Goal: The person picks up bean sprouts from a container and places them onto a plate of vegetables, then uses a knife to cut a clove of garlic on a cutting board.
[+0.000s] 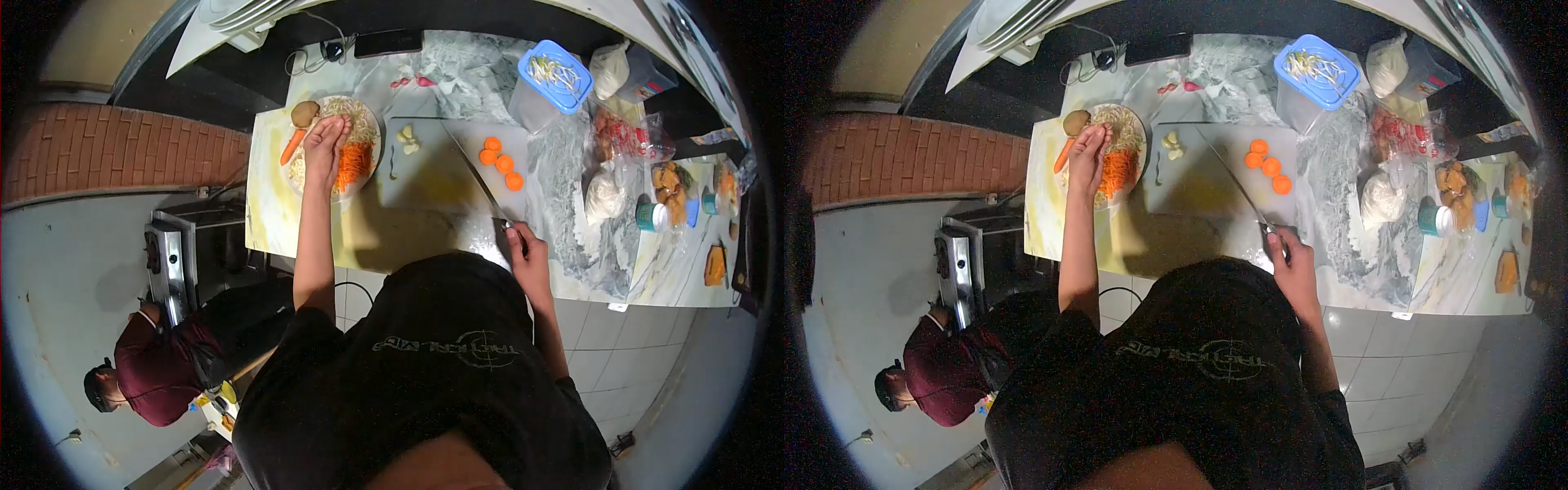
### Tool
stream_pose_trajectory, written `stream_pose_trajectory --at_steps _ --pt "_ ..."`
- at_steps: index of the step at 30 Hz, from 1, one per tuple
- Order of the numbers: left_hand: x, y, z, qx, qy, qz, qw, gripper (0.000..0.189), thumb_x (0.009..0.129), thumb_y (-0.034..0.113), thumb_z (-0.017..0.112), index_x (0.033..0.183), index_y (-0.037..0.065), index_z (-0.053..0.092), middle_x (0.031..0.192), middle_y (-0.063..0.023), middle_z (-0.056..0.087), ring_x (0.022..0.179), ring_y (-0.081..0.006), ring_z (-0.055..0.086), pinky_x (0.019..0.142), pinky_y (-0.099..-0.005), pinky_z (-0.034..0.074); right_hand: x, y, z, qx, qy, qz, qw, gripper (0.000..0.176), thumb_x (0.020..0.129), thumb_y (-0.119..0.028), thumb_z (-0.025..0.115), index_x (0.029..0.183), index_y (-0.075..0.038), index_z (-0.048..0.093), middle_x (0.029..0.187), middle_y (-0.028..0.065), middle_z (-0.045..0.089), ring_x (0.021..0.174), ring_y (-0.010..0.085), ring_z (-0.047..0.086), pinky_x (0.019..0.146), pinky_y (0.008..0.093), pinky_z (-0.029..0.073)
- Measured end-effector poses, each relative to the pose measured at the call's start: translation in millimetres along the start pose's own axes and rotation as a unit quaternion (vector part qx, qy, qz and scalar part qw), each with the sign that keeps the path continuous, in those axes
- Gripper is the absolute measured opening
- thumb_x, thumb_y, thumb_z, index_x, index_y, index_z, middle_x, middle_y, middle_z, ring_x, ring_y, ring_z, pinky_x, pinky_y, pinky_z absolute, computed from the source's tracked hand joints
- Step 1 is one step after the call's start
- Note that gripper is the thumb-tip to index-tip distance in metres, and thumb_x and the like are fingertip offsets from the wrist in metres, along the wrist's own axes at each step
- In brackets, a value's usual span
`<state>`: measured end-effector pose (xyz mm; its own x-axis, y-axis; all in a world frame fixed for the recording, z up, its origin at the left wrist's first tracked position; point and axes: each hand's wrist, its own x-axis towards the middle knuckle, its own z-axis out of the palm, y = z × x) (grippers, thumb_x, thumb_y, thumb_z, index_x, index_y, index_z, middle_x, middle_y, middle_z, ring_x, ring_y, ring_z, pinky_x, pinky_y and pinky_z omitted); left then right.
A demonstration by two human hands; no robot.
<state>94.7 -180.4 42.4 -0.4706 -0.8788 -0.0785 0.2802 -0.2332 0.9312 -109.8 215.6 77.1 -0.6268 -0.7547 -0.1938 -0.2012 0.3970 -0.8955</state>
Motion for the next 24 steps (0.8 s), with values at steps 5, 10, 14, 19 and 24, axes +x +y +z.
stream_pose_trajectory --at_steps 5,10,14,19,24 --pt "-51.0 -27.0 53.1 0.160 -0.074 0.008 0.984 0.015 0.092 -0.003 0.068 0.104 0.005 0.071 0.102 -0.0025 0.073 0.089 -0.0100 0.066 0.078 -0.0236 0.053 -1.6 11.2 -4.0 -0.029 -0.012 0.005 0.999 0.029 0.105 -0.027 0.058 0.105 0.001 0.067 0.064 0.0120 0.052 0.060 0.0137 0.044 0.057 0.0335 0.040" --pt "-95.8 -88.2 98.9 0.244 -0.130 0.031 0.961 0.012 0.090 -0.004 0.069 0.101 0.001 0.068 0.101 -0.0059 0.074 0.088 -0.0155 0.070 0.077 -0.0278 0.056 -15.1 23.7 -0.8 -0.013 -0.007 0.035 0.999 0.029 0.105 -0.027 0.058 0.107 0.001 0.067 0.063 0.0127 0.051 0.060 0.0130 0.043 0.055 0.0348 0.039" --pt "-114.7 -102.4 116.5 0.345 -0.110 0.149 0.920 0.009 0.090 -0.004 0.069 0.099 -0.002 0.066 0.098 -0.0129 0.073 0.087 -0.0235 0.073 0.077 -0.0324 0.058 -29.2 35.5 3.0 -0.035 0.016 0.035 0.999 0.032 0.105 -0.029 0.058 0.108 0.002 0.067 0.061 0.0151 0.051 0.056 0.0184 0.045 0.055 0.0378 0.040" --pt "-122.4 -115.0 116.9 0.319 -0.075 0.195 0.924 0.009 0.091 -0.004 0.069 0.098 -0.002 0.065 0.095 -0.0136 0.072 0.084 -0.0240 0.074 0.074 -0.0330 0.058 -42.6 31.9 0.8 -0.083 0.010 0.053 0.995 0.034 0.104 -0.030 0.058 0.107 0.003 0.068 0.064 0.0219 0.056 0.054 0.0287 0.052 0.056 0.0406 0.042" --pt "-119.2 -120.4 111.7 0.272 -0.063 0.171 0.945 0.012 0.087 -0.005 0.070 0.093 0.000 0.061 0.089 -0.0120 0.069 0.079 -0.0253 0.070 0.073 -0.0358 0.057 -46.1 30.2 2.4 -0.101 0.004 0.043 0.994 0.032 0.106 -0.028 0.056 0.098 0.002 0.062 0.060 0.0112 0.043 0.059 0.0146 0.037 0.055 0.0343 0.036"
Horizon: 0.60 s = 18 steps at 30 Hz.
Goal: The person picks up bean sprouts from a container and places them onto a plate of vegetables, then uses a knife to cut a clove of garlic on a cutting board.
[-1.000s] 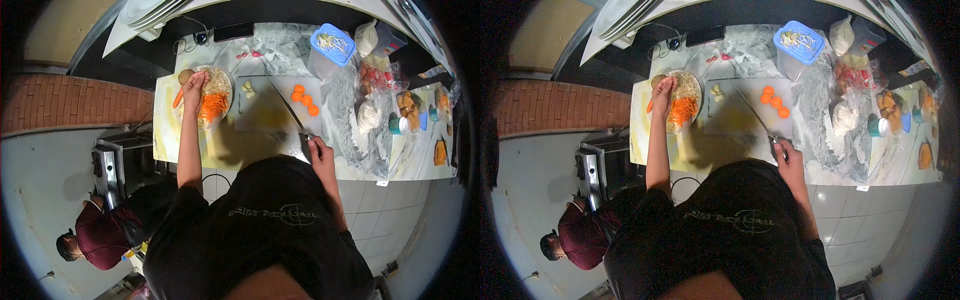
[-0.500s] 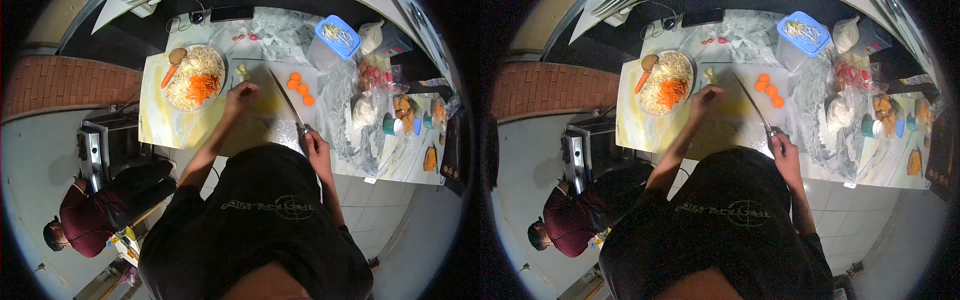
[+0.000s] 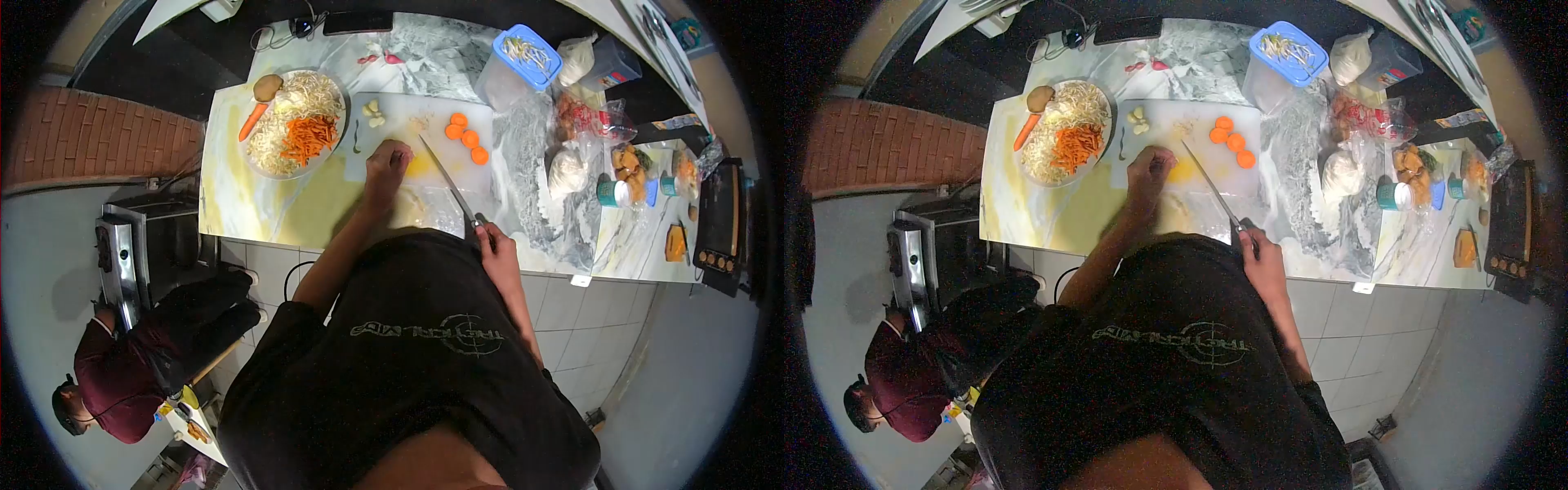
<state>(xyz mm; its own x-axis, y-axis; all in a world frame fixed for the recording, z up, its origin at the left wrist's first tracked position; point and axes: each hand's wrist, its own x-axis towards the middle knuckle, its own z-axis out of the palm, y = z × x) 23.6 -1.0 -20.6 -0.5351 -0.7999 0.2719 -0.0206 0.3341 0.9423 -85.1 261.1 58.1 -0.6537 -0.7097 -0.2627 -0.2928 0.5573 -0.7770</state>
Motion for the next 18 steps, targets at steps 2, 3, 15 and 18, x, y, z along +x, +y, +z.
stream_pose_trajectory --at_steps 2,3,15,18 --pt "3.0 -3.5 -1.8 0.068 0.003 0.077 0.995 0.014 0.086 -0.005 0.070 0.092 0.001 0.060 0.089 -0.0115 0.067 0.082 -0.0285 0.067 0.075 -0.0385 0.055 1.5 3.0 0.8 -0.002 0.007 -0.017 1.000 0.032 0.106 -0.028 0.056 0.098 0.002 0.062 0.060 0.0118 0.043 0.058 0.0149 0.037 0.055 0.0344 0.036" --pt "3.5 -3.7 -3.3 0.139 0.004 0.152 0.979 0.016 0.084 -0.005 0.070 0.091 0.003 0.058 0.088 -0.0110 0.065 0.085 -0.0317 0.064 0.078 -0.0412 0.054 2.3 4.8 0.7 -0.019 0.005 -0.015 1.000 0.033 0.105 -0.030 0.057 0.102 0.003 0.065 0.066 0.0199 0.053 0.060 0.0291 0.049 0.057 0.0387 0.041" --pt "-1.7 -6.7 -11.8 0.153 -0.006 0.092 0.984 0.018 0.084 0.002 0.074 0.093 0.005 0.058 0.091 -0.0094 0.064 0.091 -0.0329 0.059 0.083 -0.0427 0.049 -4.3 -16.4 8.7 -0.075 -0.006 0.000 0.997 0.035 0.104 -0.031 0.057 0.103 0.002 0.067 0.068 0.0303 0.059 0.063 0.0463 0.061 0.058 0.0460 0.046" --pt "-0.8 0.9 -14.4 0.136 -0.022 0.048 0.989 0.020 0.084 0.004 0.075 0.093 0.005 0.058 0.089 -0.0094 0.065 0.089 -0.0310 0.059 0.080 -0.0415 0.050 -6.0 -34.5 11.8 -0.082 -0.002 0.007 0.997 0.035 0.104 -0.031 0.057 0.102 0.002 0.067 0.068 0.0309 0.059 0.065 0.0481 0.062 0.059 0.0484 0.046"
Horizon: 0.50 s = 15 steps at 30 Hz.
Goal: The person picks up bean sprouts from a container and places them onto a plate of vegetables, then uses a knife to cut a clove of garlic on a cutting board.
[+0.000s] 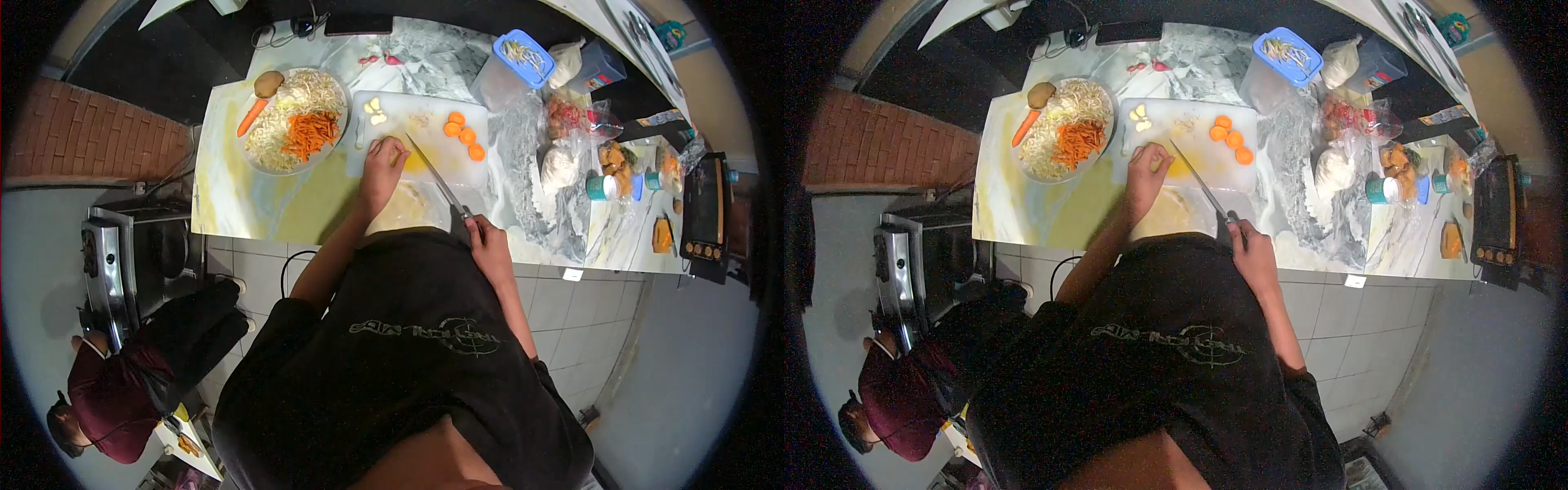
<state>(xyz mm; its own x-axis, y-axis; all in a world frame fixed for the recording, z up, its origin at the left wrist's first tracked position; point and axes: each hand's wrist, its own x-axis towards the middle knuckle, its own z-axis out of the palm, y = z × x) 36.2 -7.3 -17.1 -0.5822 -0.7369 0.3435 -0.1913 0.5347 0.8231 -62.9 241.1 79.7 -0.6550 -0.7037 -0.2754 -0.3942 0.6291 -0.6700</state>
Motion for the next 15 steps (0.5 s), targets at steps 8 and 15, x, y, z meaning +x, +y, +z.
stream_pose_trajectory --at_steps 8,15 --pt "5.3 -2.4 2.0 -0.031 0.000 -0.050 0.998 0.024 0.082 0.006 0.079 0.097 0.006 0.060 0.088 -0.0087 0.065 0.086 -0.0271 0.060 0.078 -0.0388 0.051 7.9 -7.9 6.0 -0.029 0.003 -0.015 0.999 0.033 0.104 -0.031 0.056 0.102 0.000 0.067 0.069 0.0309 0.060 0.071 0.0498 0.063 0.061 0.0526 0.047" --pt "5.9 -2.2 3.6 -0.008 0.004 -0.048 0.999 0.026 0.082 0.007 0.079 0.099 0.004 0.060 0.088 -0.0085 0.064 0.083 -0.0271 0.060 0.078 -0.0389 0.051 14.1 -5.5 1.6 -0.032 -0.016 -0.012 0.999 0.030 0.104 -0.028 0.055 0.098 -0.001 0.065 0.072 0.0288 0.064 0.072 0.0499 0.063 0.063 0.0542 0.048"
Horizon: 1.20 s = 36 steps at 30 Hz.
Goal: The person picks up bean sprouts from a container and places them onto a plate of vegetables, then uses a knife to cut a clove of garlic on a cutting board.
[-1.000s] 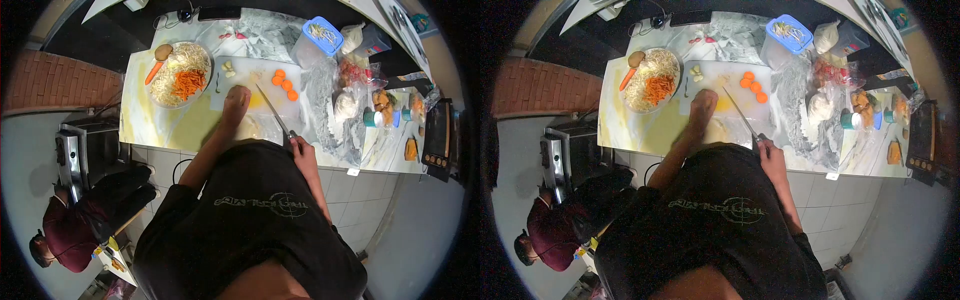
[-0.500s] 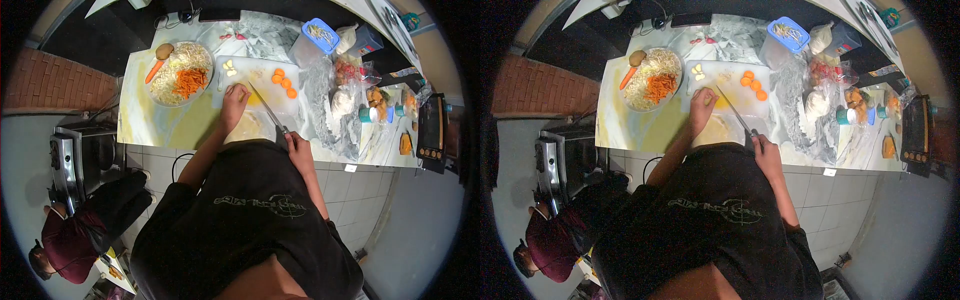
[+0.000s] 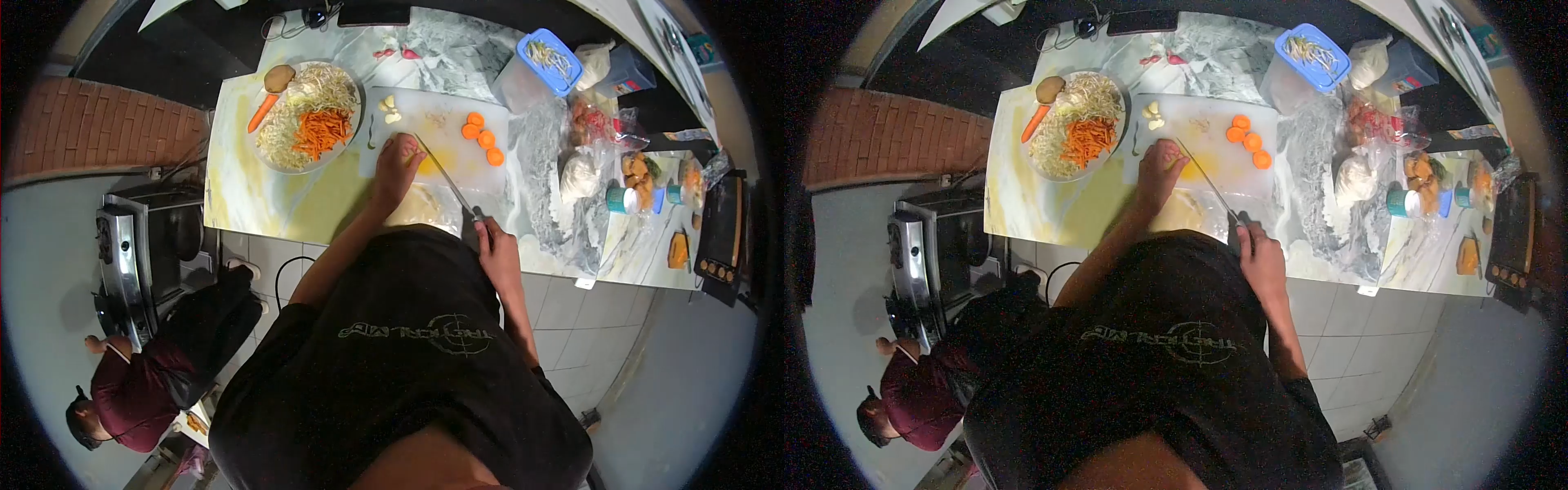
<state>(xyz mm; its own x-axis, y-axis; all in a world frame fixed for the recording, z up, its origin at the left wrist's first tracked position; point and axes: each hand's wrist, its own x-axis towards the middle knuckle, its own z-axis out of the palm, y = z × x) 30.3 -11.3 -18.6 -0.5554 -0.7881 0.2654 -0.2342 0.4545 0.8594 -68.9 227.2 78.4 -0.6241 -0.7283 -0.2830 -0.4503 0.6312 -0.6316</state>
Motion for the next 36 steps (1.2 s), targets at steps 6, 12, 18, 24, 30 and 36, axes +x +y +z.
stream_pose_trajectory --at_steps 6,12,18,24,30,36 --pt "-1.8 2.4 -2.4 0.048 -0.023 -0.016 0.998 0.022 0.086 0.012 0.076 0.099 0.004 0.059 0.089 -0.0108 0.066 0.086 -0.0320 0.061 0.079 -0.0437 0.050 -0.4 6.6 4.8 -0.028 0.032 -0.033 0.999 0.029 0.105 -0.028 0.055 0.101 -0.001 0.064 0.070 0.0263 0.061 0.068 0.0469 0.063 0.058 0.0509 0.047" --pt "-4.1 -3.5 -2.1 -0.002 -0.019 -0.038 0.999 0.026 0.087 0.015 0.078 0.100 0.003 0.060 0.092 -0.0127 0.067 0.088 -0.0332 0.063 0.079 -0.0438 0.051 11.9 8.6 1.3 -0.092 0.036 -0.030 0.995 0.027 0.104 -0.029 0.057 0.103 -0.003 0.066 0.078 0.0256 0.067 0.072 0.0462 0.065 0.061 0.0532 0.049" --pt "-1.3 -3.3 -11.5 -0.164 -0.031 -0.119 0.979 0.026 0.087 0.013 0.080 0.099 0.003 0.059 0.086 -0.0045 0.063 0.079 -0.0133 0.059 0.072 -0.0299 0.050 40.7 9.5 -2.8 -0.096 0.080 -0.061 0.990 0.026 0.103 -0.028 0.058 0.102 -0.004 0.066 0.081 0.0251 0.068 0.073 0.0454 0.066 0.061 0.0525 0.050" --pt "5.7 7.0 -26.5 -0.115 -0.071 -0.140 0.981 0.022 0.087 0.010 0.079 0.096 0.004 0.059 0.080 -0.0017 0.060 0.074 -0.0084 0.053 0.068 -0.0277 0.046 41.8 1.6 -12.4 -0.058 0.102 -0.073 0.990 0.025 0.102 -0.028 0.059 0.104 -0.003 0.066 0.079 0.0253 0.067 0.073 0.0459 0.066 0.063 0.0521 0.050" --pt "12.9 -6.7 -22.6 -0.193 -0.047 -0.089 0.976 0.014 0.092 0.010 0.075 0.098 0.003 0.065 0.079 -0.0013 0.063 0.072 -0.0084 0.055 0.071 -0.0256 0.049 24.6 4.0 -20.5 0.025 0.101 -0.027 0.994 0.026 0.102 -0.026 0.059 0.106 -0.001 0.067 0.067 0.0238 0.062 0.058 0.0393 0.061 0.057 0.0458 0.047" --pt "98.0 79.4 -48.4 -0.103 -0.060 0.096 0.988 0.012 0.094 0.009 0.072 0.101 0.001 0.070 0.089 -0.0052 0.071 0.080 -0.0110 0.063 0.076 -0.0276 0.052 4.4 20.7 -19.3 0.124 0.194 -0.023 0.973 0.028 0.105 -0.027 0.057 0.107 0.000 0.066 0.059 0.0156 0.048 0.050 0.0185 0.044 0.051 0.0348 0.037"
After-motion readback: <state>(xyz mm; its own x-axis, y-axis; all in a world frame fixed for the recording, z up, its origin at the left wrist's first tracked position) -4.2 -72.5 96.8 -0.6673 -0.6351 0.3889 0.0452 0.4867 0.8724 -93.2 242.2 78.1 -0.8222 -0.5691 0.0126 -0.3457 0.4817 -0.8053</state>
